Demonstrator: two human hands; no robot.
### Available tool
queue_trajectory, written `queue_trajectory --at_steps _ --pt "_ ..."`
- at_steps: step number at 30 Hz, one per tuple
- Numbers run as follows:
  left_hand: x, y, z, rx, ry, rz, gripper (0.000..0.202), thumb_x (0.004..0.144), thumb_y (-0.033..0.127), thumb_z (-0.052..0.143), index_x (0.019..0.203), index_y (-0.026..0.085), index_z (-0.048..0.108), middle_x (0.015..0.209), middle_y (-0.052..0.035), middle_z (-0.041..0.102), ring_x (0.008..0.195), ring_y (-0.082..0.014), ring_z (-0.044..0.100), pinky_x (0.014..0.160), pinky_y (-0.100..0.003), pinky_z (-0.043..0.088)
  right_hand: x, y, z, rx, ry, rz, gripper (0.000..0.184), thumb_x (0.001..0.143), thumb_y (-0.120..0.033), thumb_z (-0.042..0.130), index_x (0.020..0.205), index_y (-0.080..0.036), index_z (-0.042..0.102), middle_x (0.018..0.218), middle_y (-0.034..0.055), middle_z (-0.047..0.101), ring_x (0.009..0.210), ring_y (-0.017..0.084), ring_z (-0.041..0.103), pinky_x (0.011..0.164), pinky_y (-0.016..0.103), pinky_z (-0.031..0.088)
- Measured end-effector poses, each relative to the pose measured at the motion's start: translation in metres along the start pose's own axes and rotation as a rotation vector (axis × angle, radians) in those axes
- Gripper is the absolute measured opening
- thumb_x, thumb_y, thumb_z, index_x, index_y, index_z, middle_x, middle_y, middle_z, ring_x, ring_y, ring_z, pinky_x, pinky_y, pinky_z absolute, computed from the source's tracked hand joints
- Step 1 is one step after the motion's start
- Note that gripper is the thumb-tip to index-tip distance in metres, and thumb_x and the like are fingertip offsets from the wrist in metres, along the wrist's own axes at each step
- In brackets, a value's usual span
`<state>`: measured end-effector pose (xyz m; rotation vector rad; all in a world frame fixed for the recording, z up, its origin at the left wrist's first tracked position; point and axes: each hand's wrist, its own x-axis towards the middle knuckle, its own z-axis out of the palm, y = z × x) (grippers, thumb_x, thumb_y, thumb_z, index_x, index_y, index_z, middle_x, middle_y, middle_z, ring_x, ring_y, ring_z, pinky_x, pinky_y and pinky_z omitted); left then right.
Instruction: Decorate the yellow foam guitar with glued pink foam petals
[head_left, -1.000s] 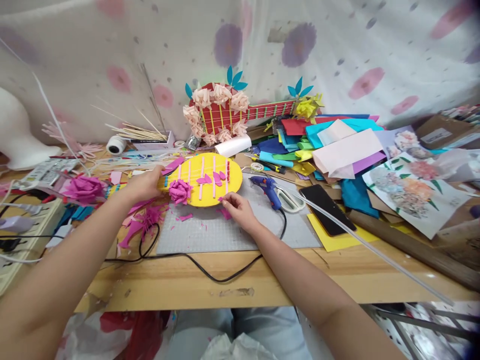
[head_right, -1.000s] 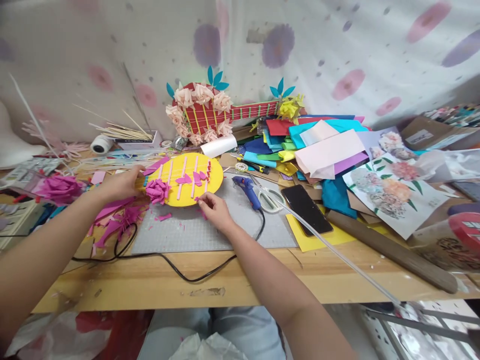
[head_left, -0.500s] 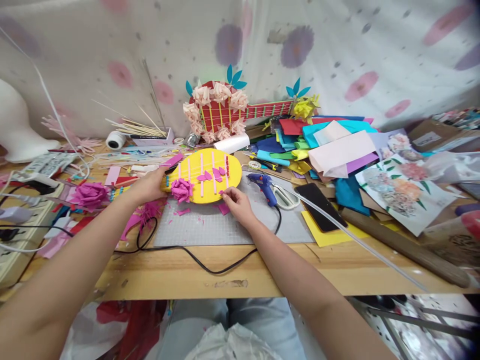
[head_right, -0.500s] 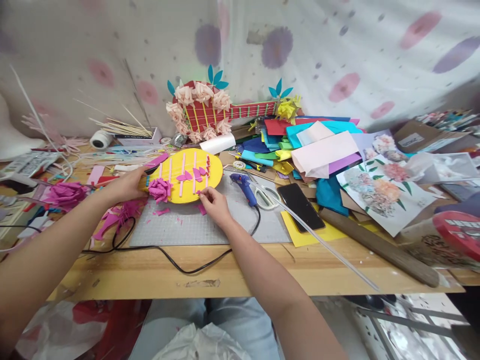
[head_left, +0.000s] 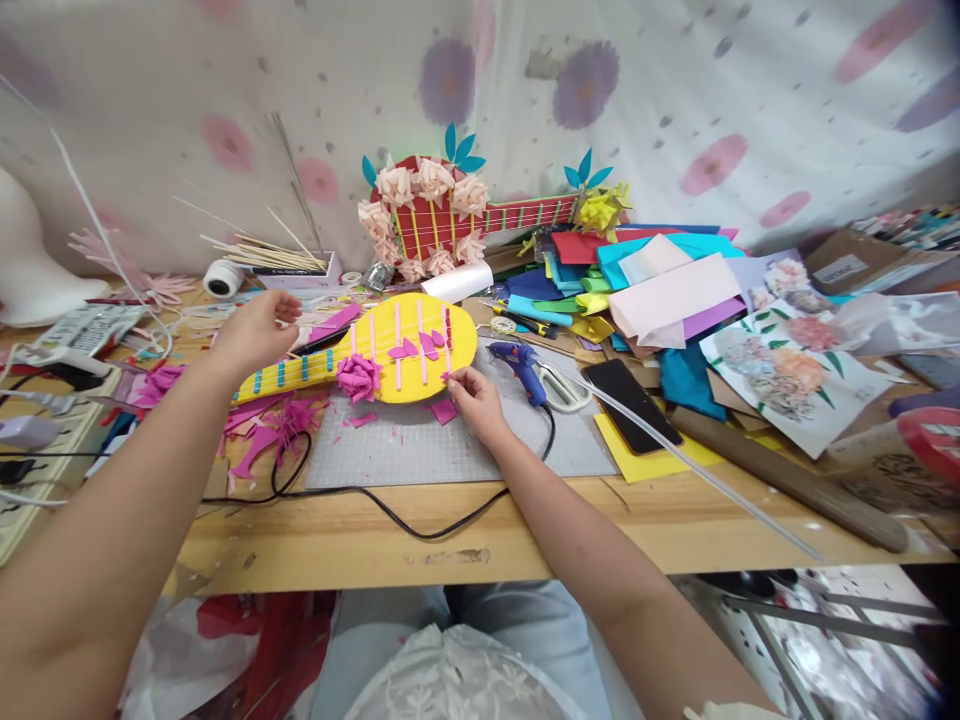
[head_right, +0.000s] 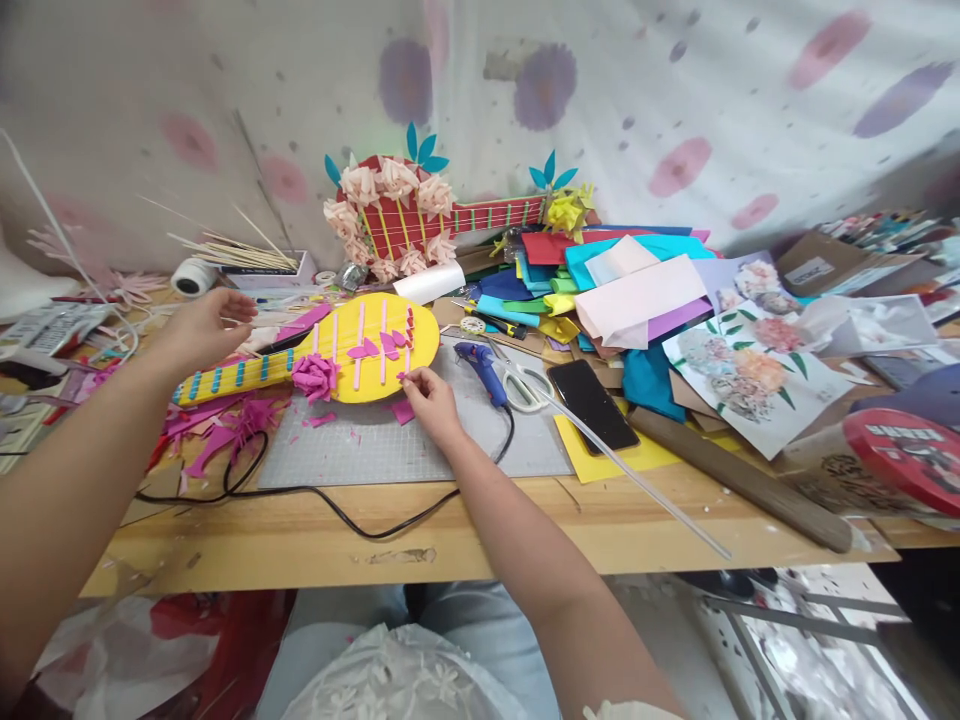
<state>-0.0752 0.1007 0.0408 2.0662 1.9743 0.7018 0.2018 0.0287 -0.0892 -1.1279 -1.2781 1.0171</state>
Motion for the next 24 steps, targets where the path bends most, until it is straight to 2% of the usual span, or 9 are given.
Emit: queue_trajectory --at_steps 4,7,11,13,15,19,24 --pt "0.009 0.025 0.004 -0.130 0.126 0.091 0.021 0.072 0.007 0.053 0.089 0.019 0.053 0.090 -0.0024 0.063 0.085 -0.0175 0.059 0.081 -0.032 0.048 0.000 -0.001 -0.001 0.000 0.004 0.002 0.021 0.072 -0.041 0.052 0.069 -0.020 0.049 0.059 -0.0032 0.044 0.056 0.011 0.039 0.054 0.024 0.031" --pt "0.004 0.050 0.023 -0.215 0.111 0.165 0.015 0.075 0.010 0.052 0.086 0.020 0.054 0.085 -0.0006 0.062 0.082 -0.0166 0.058 0.077 -0.030 0.047 0.000 -0.002 -0.001 0.004 0.002 0.011 0.022 0.072 -0.042 0.052 0.068 -0.020 0.049 0.059 -0.0031 0.044 0.056 0.011 0.039 0.054 0.024 0.031" --pt "-0.031 0.096 0.065 -0.283 -0.091 0.326 0.013 0.080 0.022 0.052 0.091 0.017 0.058 0.094 -0.0030 0.062 0.085 -0.0148 0.058 0.078 -0.031 0.047 0.002 -0.004 -0.002 0.065 0.001 0.041 0.025 0.070 -0.044 0.055 0.068 -0.020 0.050 0.059 -0.0034 0.044 0.054 0.010 0.038 0.053 0.025 0.030" --pt "-0.054 0.117 0.086 -0.332 -0.122 0.382 0.014 0.080 0.025 0.053 0.091 0.018 0.058 0.097 -0.0037 0.063 0.085 -0.0146 0.058 0.079 -0.030 0.046 0.003 -0.005 -0.004 0.113 -0.007 0.059 0.025 0.069 -0.044 0.056 0.070 -0.020 0.051 0.058 -0.0041 0.044 0.052 0.010 0.038 0.052 0.024 0.030" --pt "-0.073 0.129 0.104 -0.353 -0.140 0.375 0.017 0.079 0.024 0.055 0.094 0.018 0.059 0.101 -0.0052 0.062 0.086 -0.0153 0.057 0.081 -0.031 0.046 0.005 -0.008 -0.007 0.164 -0.018 0.075 0.024 0.067 -0.043 0.057 0.071 -0.020 0.050 0.057 -0.0049 0.044 0.051 0.009 0.038 0.050 0.024 0.031" --pt "-0.087 0.128 0.126 -0.426 -0.084 0.176 0.026 0.079 0.022 0.056 0.104 0.017 0.059 0.110 -0.0092 0.060 0.084 -0.0160 0.058 0.080 -0.033 0.047 0.007 -0.013 -0.013 0.177 -0.051 0.091 0.023 0.067 -0.041 0.056 0.073 -0.020 0.051 0.052 -0.0068 0.041 0.047 0.008 0.035 0.047 0.023 0.029" --pt "-0.080 0.115 0.136 -0.620 -0.150 0.133 0.020 0.076 0.022 0.057 0.095 0.019 0.064 0.099 -0.0063 0.065 0.081 -0.0165 0.059 0.076 -0.031 0.047 0.010 -0.019 -0.015 0.115 -0.141 0.084 0.023 0.068 -0.041 0.056 0.071 -0.019 0.050 0.056 -0.0069 0.043 0.047 0.006 0.035 0.048 0.022 0.029"
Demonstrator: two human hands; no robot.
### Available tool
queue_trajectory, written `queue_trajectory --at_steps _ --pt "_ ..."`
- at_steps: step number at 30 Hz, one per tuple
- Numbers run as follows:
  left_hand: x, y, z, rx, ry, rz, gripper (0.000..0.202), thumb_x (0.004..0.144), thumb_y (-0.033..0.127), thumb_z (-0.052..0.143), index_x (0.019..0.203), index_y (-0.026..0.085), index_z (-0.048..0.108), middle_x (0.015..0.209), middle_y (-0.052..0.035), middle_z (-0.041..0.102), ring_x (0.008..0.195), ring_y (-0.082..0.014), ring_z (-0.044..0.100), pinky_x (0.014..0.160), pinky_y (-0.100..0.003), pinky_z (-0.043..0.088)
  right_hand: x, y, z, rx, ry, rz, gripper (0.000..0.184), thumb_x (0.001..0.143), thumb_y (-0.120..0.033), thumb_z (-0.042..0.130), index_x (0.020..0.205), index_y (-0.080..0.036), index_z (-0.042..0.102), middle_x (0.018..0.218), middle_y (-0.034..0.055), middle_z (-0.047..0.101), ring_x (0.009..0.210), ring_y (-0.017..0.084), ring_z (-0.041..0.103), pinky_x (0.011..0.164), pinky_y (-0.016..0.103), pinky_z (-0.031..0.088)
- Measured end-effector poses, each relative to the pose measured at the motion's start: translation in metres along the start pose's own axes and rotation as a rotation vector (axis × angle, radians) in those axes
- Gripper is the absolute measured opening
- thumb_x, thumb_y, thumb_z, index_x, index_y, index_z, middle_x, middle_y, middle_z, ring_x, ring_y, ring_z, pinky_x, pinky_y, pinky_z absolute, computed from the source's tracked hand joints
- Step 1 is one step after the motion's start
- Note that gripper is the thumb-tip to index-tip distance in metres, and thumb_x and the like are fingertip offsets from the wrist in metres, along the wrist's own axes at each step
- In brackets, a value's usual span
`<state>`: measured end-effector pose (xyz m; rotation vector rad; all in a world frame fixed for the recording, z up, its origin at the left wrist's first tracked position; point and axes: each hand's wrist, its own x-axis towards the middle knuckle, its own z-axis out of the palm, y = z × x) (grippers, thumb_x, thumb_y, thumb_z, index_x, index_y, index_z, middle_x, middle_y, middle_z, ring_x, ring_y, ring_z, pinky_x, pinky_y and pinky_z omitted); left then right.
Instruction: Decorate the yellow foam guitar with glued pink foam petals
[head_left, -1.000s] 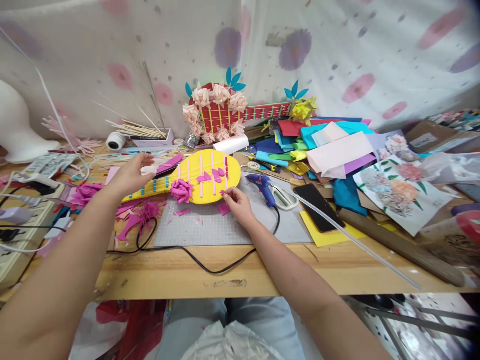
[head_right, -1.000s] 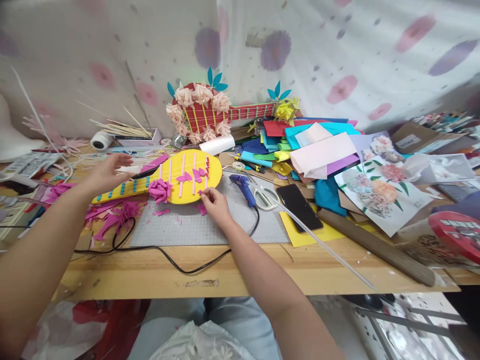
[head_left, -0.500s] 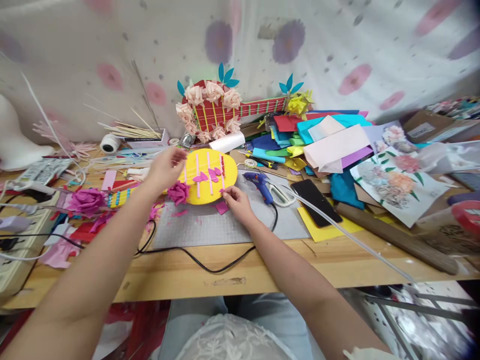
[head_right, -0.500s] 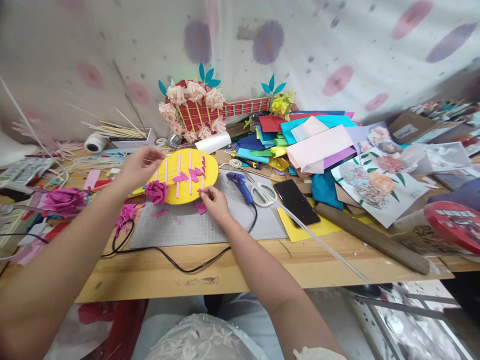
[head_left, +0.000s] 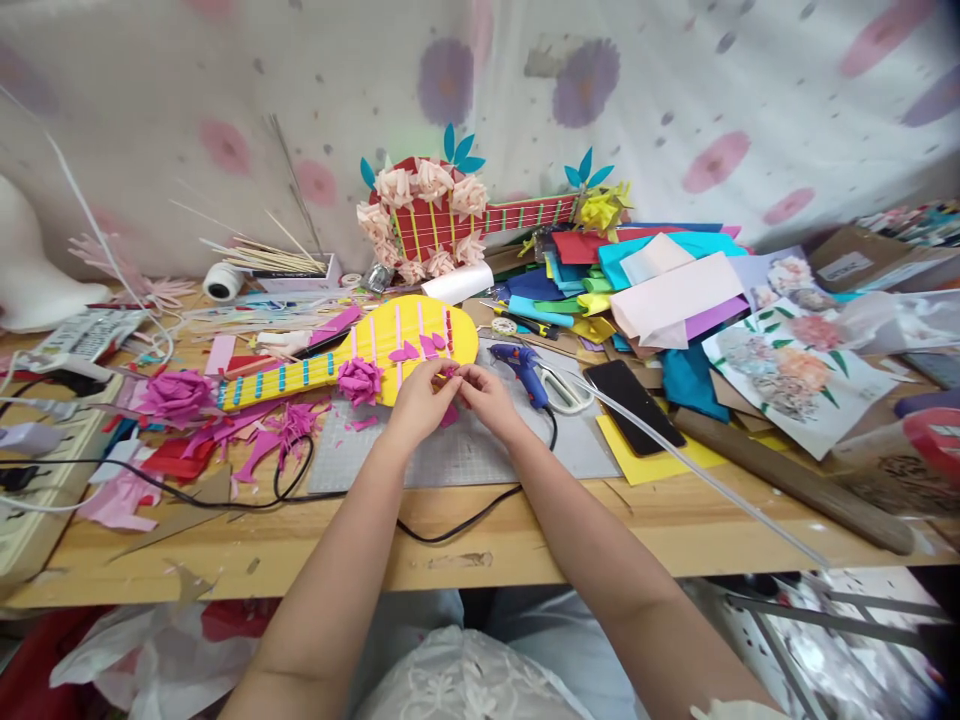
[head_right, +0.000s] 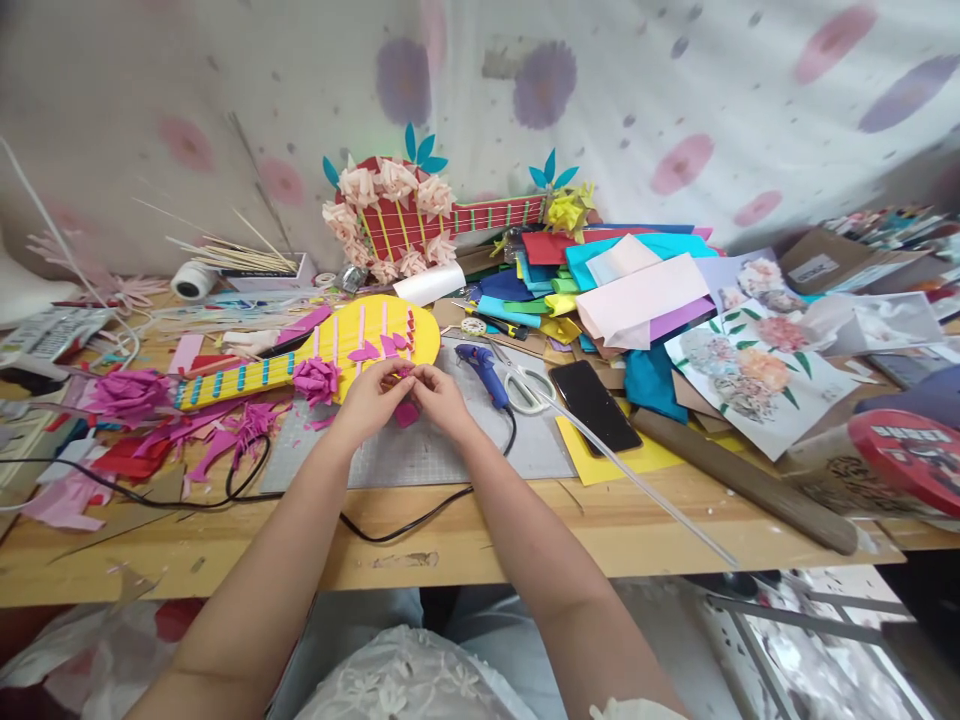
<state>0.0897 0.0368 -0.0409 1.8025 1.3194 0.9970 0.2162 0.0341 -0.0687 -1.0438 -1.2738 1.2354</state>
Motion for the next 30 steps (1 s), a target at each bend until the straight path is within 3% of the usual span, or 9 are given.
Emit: queue_trajectory --at_steps 5,9,16,22,26,30 --pt "0.000 -0.003 -0.008 -0.252 0.013 -0.094 0.016 0.067 0.019 0.066 0.083 0.021 0.068 0.084 -0.0029 0.066 0.066 -0.0132 0.057 0.063 -0.025 0.047 0.002 -0.008 -0.003 -0.109 -0.140 -0.011 0.021 0.071 -0.040 0.054 0.072 -0.019 0.051 0.058 -0.0060 0.044 0.051 0.007 0.038 0.050 0.023 0.031" --pt "-0.004 0.000 -0.015 -0.315 0.008 -0.141 0.012 0.064 0.018 0.069 0.075 0.018 0.067 0.073 -0.0021 0.064 0.062 -0.0127 0.057 0.055 -0.022 0.047 0.001 -0.016 -0.007 -0.202 -0.207 -0.027 0.022 0.073 -0.039 0.053 0.074 -0.018 0.054 0.060 -0.0048 0.047 0.053 0.008 0.040 0.052 0.023 0.031" --pt "-0.007 0.000 -0.015 -0.409 0.000 -0.209 0.010 0.064 0.019 0.067 0.073 0.016 0.065 0.069 -0.0019 0.063 0.064 -0.0142 0.060 0.050 -0.023 0.052 0.000 -0.022 -0.010 -0.245 -0.229 -0.021 0.021 0.073 -0.038 0.055 0.073 -0.017 0.058 0.058 -0.0046 0.049 0.053 0.008 0.040 0.051 0.023 0.031" --pt "-0.009 -0.002 -0.016 -0.515 0.117 -0.260 0.011 0.063 0.019 0.068 0.073 0.015 0.064 0.067 -0.0007 0.061 0.060 -0.0126 0.060 0.049 -0.023 0.052 0.000 -0.021 -0.013 -0.227 -0.199 0.052 0.028 0.073 -0.041 0.056 0.088 -0.017 0.062 0.058 -0.0045 0.052 0.049 0.007 0.042 0.048 0.022 0.033" --pt "-0.010 0.000 -0.020 -0.557 0.175 -0.282 0.014 0.061 0.019 0.070 0.073 0.014 0.064 0.065 0.0001 0.060 0.056 -0.0110 0.059 0.047 -0.022 0.051 -0.011 -0.023 -0.034 -0.268 -0.199 0.075 0.034 0.071 -0.045 0.059 0.089 -0.016 0.061 0.057 -0.0051 0.049 0.049 0.008 0.042 0.047 0.022 0.034" --pt "-0.012 0.004 -0.025 -0.627 0.227 -0.308 0.019 0.059 0.020 0.073 0.074 0.014 0.063 0.064 0.0012 0.059 0.056 -0.0100 0.057 0.047 -0.021 0.050 -0.029 -0.035 -0.075 -0.450 -0.249 0.208 0.033 0.072 -0.050 0.059 0.076 -0.017 0.058 0.052 -0.0068 0.041 0.046 0.006 0.034 0.045 0.022 0.026"
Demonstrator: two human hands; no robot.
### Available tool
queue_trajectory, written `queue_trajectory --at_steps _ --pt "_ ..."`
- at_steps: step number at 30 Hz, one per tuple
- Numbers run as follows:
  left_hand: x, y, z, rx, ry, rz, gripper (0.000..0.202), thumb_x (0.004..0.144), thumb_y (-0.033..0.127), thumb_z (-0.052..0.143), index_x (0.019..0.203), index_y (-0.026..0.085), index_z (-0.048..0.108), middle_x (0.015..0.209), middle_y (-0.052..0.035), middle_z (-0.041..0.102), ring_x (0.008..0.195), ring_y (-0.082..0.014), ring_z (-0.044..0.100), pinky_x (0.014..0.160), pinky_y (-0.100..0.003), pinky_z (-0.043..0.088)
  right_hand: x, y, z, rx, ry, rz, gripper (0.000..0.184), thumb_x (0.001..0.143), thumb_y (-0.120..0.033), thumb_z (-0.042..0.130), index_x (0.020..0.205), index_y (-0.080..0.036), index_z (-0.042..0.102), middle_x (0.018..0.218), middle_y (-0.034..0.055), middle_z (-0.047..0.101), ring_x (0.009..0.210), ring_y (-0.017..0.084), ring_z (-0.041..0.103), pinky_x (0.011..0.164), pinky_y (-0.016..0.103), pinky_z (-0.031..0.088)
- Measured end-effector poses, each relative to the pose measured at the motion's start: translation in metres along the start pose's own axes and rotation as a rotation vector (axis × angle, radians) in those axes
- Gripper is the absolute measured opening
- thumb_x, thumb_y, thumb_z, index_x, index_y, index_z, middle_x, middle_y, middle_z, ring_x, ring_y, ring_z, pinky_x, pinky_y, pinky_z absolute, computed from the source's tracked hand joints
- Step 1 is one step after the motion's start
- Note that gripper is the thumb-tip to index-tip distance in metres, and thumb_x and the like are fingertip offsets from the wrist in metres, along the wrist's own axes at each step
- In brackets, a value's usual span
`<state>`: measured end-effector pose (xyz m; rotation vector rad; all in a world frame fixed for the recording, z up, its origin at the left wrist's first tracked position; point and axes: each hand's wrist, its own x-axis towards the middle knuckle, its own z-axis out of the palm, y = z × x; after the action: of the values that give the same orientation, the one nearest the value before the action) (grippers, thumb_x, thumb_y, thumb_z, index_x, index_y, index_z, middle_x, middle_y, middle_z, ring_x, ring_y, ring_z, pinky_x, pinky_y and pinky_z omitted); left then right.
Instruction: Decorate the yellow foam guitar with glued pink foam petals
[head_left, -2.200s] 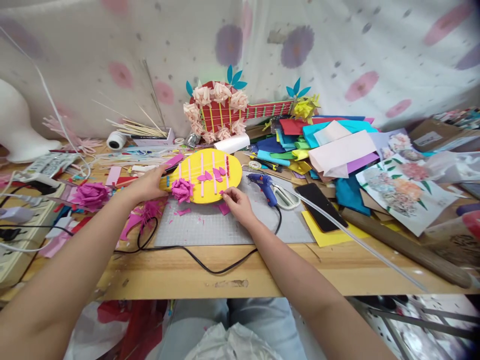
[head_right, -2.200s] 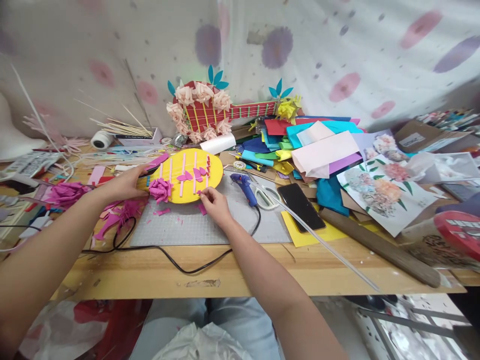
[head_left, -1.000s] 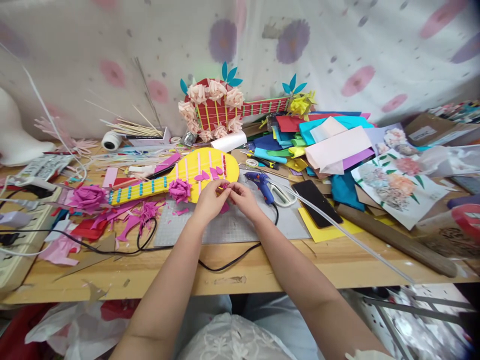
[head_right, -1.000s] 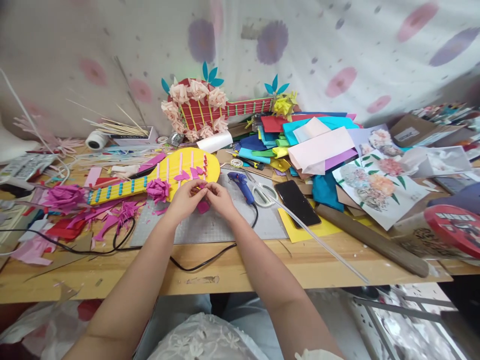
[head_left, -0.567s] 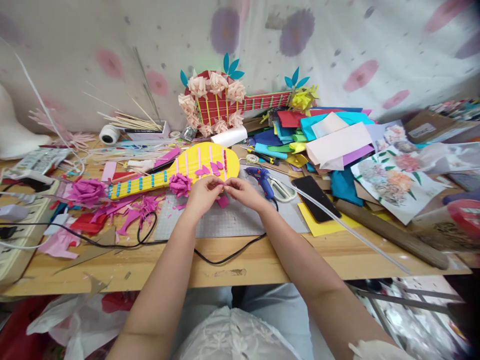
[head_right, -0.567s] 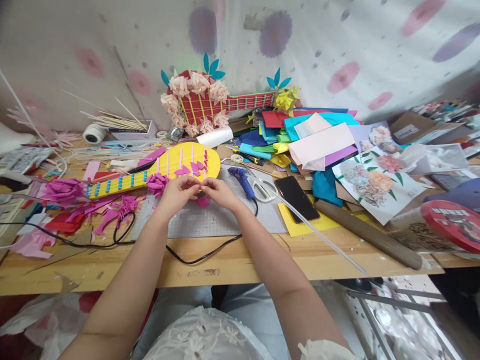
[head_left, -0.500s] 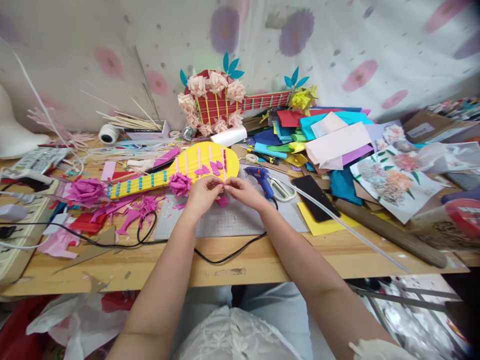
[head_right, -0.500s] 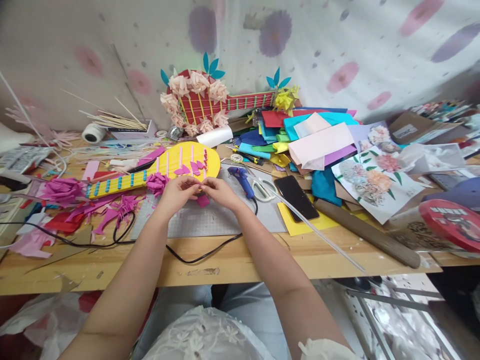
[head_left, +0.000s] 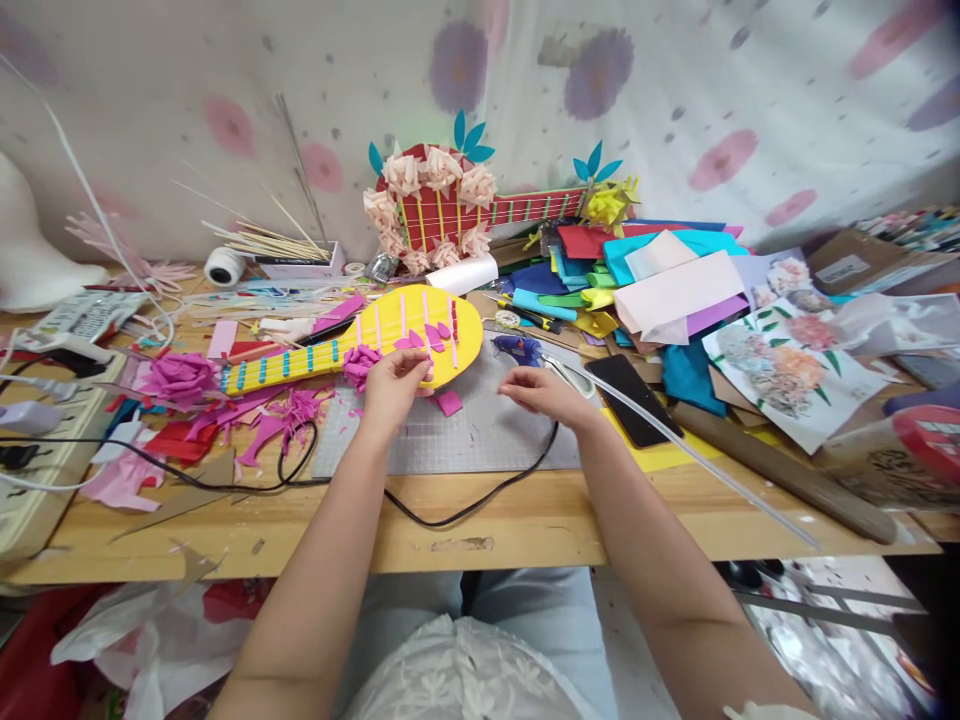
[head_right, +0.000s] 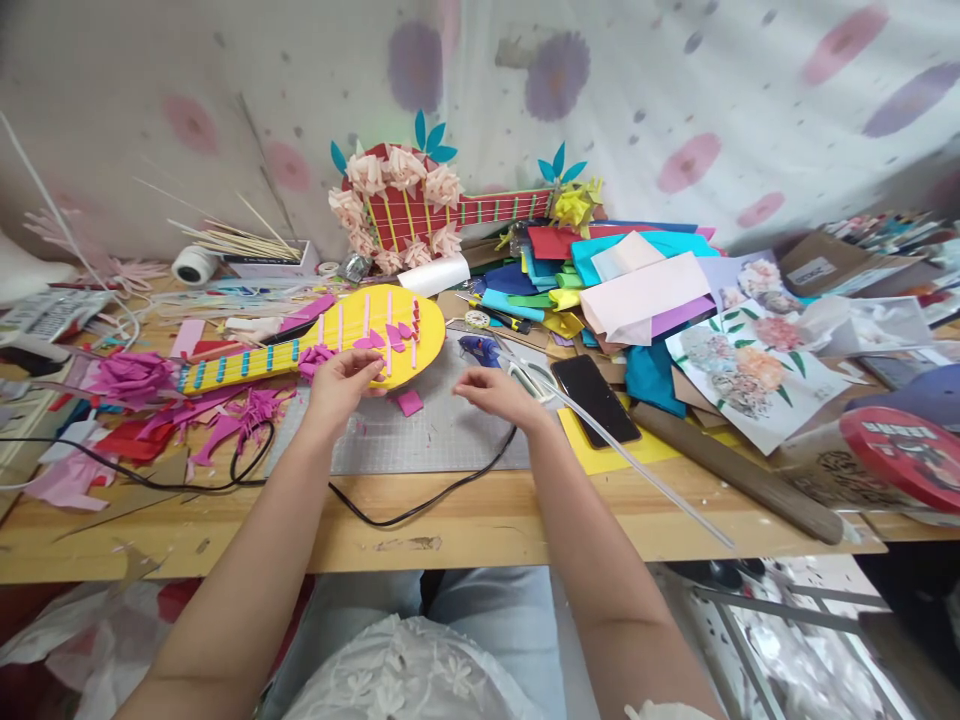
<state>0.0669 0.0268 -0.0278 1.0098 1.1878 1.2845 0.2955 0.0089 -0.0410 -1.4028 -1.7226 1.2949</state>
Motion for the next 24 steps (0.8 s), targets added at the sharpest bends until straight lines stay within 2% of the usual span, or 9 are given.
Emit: queue_trajectory --at_steps 2,4,7,9,13,15,17,21,24 --pt "-0.002 0.002 0.000 -0.047 0.010 -0.034 0.021 0.058 0.021 0.075 0.073 0.014 0.062 0.065 0.0013 0.059 0.057 -0.0096 0.058 0.049 -0.021 0.050 -0.012 0.004 -0.019 -0.090 0.030 0.088 0.038 0.067 -0.054 0.061 0.064 -0.017 0.053 0.049 -0.0069 0.038 0.046 0.006 0.031 0.044 0.022 0.023" --pt "-0.005 0.002 0.001 -0.115 -0.002 -0.093 0.021 0.058 0.020 0.075 0.074 0.015 0.062 0.067 0.0013 0.060 0.058 -0.0090 0.058 0.051 -0.021 0.051 -0.019 0.005 -0.033 -0.207 0.209 0.146 0.041 0.065 -0.057 0.061 0.060 -0.018 0.049 0.051 -0.0052 0.042 0.048 0.007 0.034 0.046 0.023 0.024" --pt "-0.010 0.002 0.003 -0.258 -0.039 -0.233 0.018 0.061 0.015 0.074 0.076 0.015 0.063 0.069 0.0018 0.061 0.058 -0.0070 0.058 0.052 -0.019 0.051 -0.019 0.005 -0.042 -0.393 0.443 0.238 0.039 0.064 -0.056 0.063 0.068 -0.019 0.053 0.060 -0.0023 0.052 0.056 0.011 0.044 0.051 0.025 0.029" --pt "-0.012 0.002 0.004 -0.338 -0.059 -0.318 0.015 0.064 0.011 0.071 0.076 0.015 0.062 0.069 0.0024 0.061 0.057 -0.0058 0.058 0.051 -0.018 0.051 -0.015 0.008 -0.044 -0.442 0.490 0.273 0.037 0.064 -0.054 0.064 0.075 -0.020 0.055 0.066 -0.0012 0.057 0.061 0.013 0.049 0.054 0.025 0.032" --pt "-0.014 0.003 0.006 -0.390 -0.075 -0.388 0.014 0.067 0.008 0.068 0.077 0.015 0.061 0.071 0.0016 0.063 0.058 -0.0064 0.060 0.052 -0.017 0.051 -0.010 0.027 -0.052 -0.620 0.504 0.274 0.024 0.072 -0.038 0.059 0.086 -0.018 0.056 0.086 0.0055 0.063 0.079 0.018 0.056 0.066 0.028 0.039" --pt "-0.014 0.002 0.008 -0.395 -0.072 -0.397 0.014 0.068 0.008 0.068 0.077 0.015 0.060 0.074 0.0003 0.065 0.061 -0.0071 0.062 0.053 -0.018 0.052 -0.007 0.038 -0.057 -0.791 0.513 0.293 0.024 0.073 -0.031 0.057 0.092 -0.017 0.057 0.099 0.0114 0.062 0.091 0.023 0.056 0.071 0.031 0.040" --pt "-0.014 0.001 0.011 -0.403 -0.067 -0.401 0.014 0.068 0.008 0.068 0.077 0.015 0.059 0.075 0.0001 0.065 0.060 -0.0066 0.062 0.054 -0.017 0.051 -0.004 0.045 -0.058 -0.897 0.468 0.342 0.027 0.074 -0.028 0.053 0.098 -0.015 0.057 0.106 0.0157 0.060 0.097 0.026 0.056 0.074 0.033 0.041" --pt "-0.014 -0.002 0.014 -0.436 -0.042 -0.405 0.013 0.071 0.007 0.065 0.077 0.015 0.059 0.072 0.0019 0.064 0.055 -0.0042 0.059 0.052 -0.015 0.050 0.003 0.040 -0.052 -0.993 0.371 0.429 0.033 0.076 -0.029 0.053 0.102 -0.010 0.058 0.109 0.0201 0.061 0.098 0.029 0.058 0.074 0.034 0.042" --pt "-0.015 -0.004 0.015 -0.472 -0.023 -0.391 0.011 0.074 0.005 0.062 0.078 0.015 0.059 0.070 0.0023 0.063 0.057 -0.0042 0.059 0.053 -0.015 0.050 0.003 0.028 -0.049 -1.019 0.349 0.462 0.030 0.076 -0.031 0.055 0.097 -0.010 0.060 0.106 0.0216 0.062 0.097 0.031 0.060 0.072 0.034 0.042"
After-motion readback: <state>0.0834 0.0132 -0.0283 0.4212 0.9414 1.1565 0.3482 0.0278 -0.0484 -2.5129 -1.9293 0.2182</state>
